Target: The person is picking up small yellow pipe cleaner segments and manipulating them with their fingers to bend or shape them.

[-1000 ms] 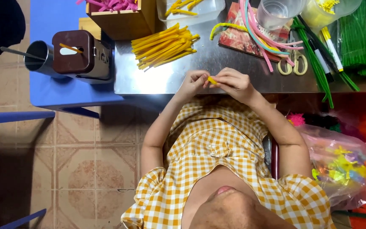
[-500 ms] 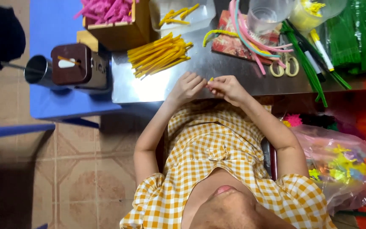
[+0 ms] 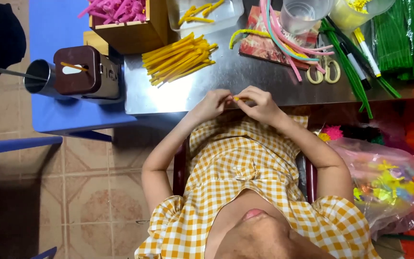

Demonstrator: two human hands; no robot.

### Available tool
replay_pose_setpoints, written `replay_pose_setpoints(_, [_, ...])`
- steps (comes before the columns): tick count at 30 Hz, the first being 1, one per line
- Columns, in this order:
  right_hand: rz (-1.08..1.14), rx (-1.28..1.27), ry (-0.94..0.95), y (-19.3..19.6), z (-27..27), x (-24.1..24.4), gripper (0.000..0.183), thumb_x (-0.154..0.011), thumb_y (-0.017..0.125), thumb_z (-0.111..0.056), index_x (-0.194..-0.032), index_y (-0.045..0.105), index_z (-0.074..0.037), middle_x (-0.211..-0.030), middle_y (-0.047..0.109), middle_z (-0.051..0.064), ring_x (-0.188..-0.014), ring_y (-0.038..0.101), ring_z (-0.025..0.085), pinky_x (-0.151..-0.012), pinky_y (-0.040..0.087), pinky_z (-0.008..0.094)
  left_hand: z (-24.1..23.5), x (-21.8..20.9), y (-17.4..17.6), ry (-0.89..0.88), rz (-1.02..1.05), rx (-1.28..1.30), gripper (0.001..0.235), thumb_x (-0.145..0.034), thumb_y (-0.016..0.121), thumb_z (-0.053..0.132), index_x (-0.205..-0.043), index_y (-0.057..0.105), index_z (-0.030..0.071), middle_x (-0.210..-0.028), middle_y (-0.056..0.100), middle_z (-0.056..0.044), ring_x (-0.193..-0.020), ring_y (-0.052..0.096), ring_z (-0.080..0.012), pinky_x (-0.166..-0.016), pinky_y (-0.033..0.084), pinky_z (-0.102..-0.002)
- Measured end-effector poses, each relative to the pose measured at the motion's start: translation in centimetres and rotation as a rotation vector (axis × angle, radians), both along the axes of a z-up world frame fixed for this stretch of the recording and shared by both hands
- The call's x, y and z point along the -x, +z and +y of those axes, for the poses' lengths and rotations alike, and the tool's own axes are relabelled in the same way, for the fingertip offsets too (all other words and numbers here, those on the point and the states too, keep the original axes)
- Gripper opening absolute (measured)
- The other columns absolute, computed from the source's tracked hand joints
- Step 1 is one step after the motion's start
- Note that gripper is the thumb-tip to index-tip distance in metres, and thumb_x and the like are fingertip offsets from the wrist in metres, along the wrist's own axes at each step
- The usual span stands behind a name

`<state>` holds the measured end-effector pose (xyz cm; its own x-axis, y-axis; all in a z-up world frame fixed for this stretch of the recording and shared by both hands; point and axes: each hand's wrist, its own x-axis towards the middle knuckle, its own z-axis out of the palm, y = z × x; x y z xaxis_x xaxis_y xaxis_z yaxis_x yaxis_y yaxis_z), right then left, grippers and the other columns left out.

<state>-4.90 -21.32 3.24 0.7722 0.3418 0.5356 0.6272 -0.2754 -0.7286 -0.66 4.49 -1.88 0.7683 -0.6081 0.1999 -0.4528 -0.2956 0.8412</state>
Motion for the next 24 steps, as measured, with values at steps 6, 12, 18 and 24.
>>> replay_pose_setpoints(6, [1.121,-0.399,-0.083,-1.4,-1.5,-1.1,0.02,-0.113,0.097,-0.014,-0.118,0.09,0.004,-0.1,0.093,0.015,-0.083,0.085,0.006,-0.076,0.075,0.021,-1.9,-1.6,-3.1,0.029,-0.795,0.071,0.024,-0.129,0.06,0.007,-0.11,0.074,0.014,-0.092,0.057,-0.004,-0.085,0.068,-0.027,-0.087,0.064,-0.039])
replay_pose_setpoints(12, [0.748,-0.351,-0.109,-2.6,-1.7,-0.6,0.019,-0.114,0.104,-0.013,-0.119,0.094,0.002,-0.097,0.09,0.012,-0.089,0.08,0.006,-0.072,0.068,0.025,-3.0,-1.7,-3.4,0.086,-0.795,-0.06,0.016,-0.12,0.07,0.006,-0.107,0.075,0.015,-0.093,0.065,-0.004,-0.087,0.074,-0.0286,-0.082,0.061,-0.042])
replay_pose_setpoints(18, [-0.462,0.071,-0.003,0.3,-1.8,0.3,0.011,-0.109,0.096,0.011,-0.119,0.094,0.006,-0.117,0.093,0.02,-0.092,0.087,0.035,-0.076,0.073,0.045,-1.9,0.7,2.9,-0.111,0.534,0.157,0.054,-0.139,0.056,0.048,-0.107,0.085,0.015,-0.078,0.079,0.0,-0.074,0.067,-0.0125,-0.074,0.057,-0.033])
replay_pose_setpoints(24, [-0.088,-0.001,-0.125,0.1,-0.7,1.5,0.009,-0.114,0.094,0.01,-0.123,0.095,0.006,-0.111,0.094,0.017,-0.094,0.091,0.033,-0.077,0.075,0.043,-2.7,0.5,-0.6,0.1,-0.487,0.051,0.015,-0.12,0.075,0.003,-0.116,0.085,0.013,-0.087,0.079,-0.01,-0.088,0.083,-0.0376,-0.087,0.066,-0.046])
